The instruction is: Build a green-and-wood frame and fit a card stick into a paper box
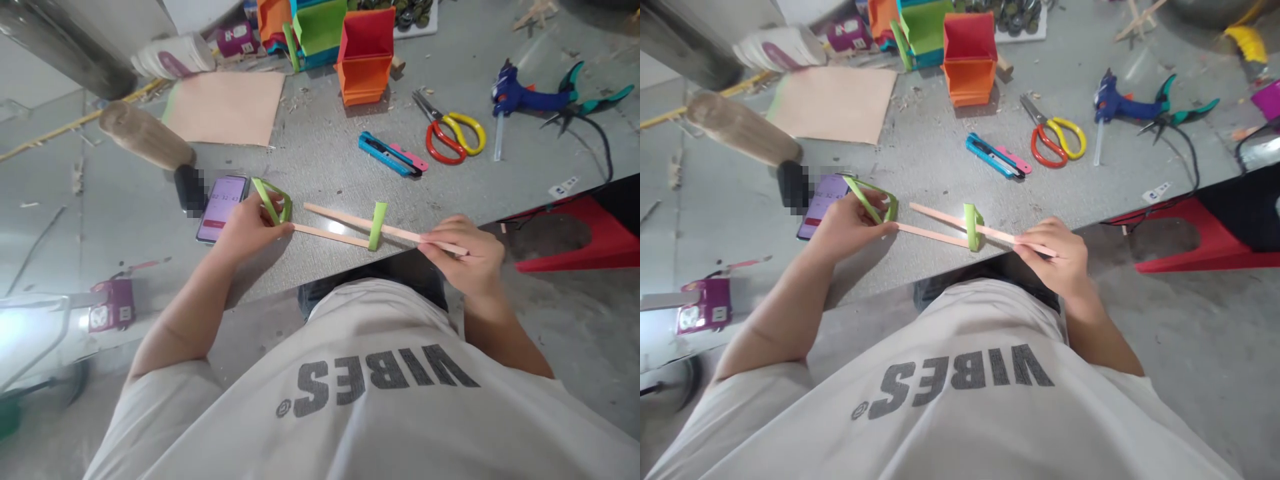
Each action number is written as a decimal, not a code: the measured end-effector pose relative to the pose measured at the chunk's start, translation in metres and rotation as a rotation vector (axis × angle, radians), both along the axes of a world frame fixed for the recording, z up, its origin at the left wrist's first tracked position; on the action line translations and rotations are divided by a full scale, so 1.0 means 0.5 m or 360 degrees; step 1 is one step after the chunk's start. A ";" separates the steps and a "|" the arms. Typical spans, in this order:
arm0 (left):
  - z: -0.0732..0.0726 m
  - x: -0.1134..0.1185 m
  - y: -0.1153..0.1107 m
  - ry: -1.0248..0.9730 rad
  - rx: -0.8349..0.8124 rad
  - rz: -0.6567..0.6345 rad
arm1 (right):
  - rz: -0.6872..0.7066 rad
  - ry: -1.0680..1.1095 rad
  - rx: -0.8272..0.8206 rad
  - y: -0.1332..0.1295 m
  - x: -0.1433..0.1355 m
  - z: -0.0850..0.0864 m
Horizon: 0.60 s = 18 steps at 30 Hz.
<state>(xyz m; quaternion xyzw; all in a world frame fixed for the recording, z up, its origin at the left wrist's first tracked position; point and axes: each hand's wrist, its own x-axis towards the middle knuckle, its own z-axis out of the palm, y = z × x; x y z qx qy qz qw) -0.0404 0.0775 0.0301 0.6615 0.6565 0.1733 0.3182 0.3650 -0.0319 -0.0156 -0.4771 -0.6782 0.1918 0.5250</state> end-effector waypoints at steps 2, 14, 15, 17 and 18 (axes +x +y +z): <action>-0.009 -0.005 0.002 -0.0038 0.0038 0.0018 | -0.0031 -0.0054 -0.0066 0.016 -0.015 -0.010; -0.012 -0.004 -0.003 -0.0145 -0.0004 -0.0130 | 0.0034 -0.0025 0.0314 0.038 -0.037 -0.033; -0.012 -0.004 -0.002 -0.0149 0.0005 -0.0136 | 0.0017 -0.0074 0.0309 0.040 -0.047 -0.034; -0.011 -0.004 -0.001 -0.0145 0.0016 -0.0141 | -0.0046 -0.0192 0.0271 0.042 -0.069 -0.034; -0.010 -0.004 -0.001 -0.0142 0.0012 -0.0143 | -0.0083 -0.0251 0.0253 0.041 -0.079 -0.033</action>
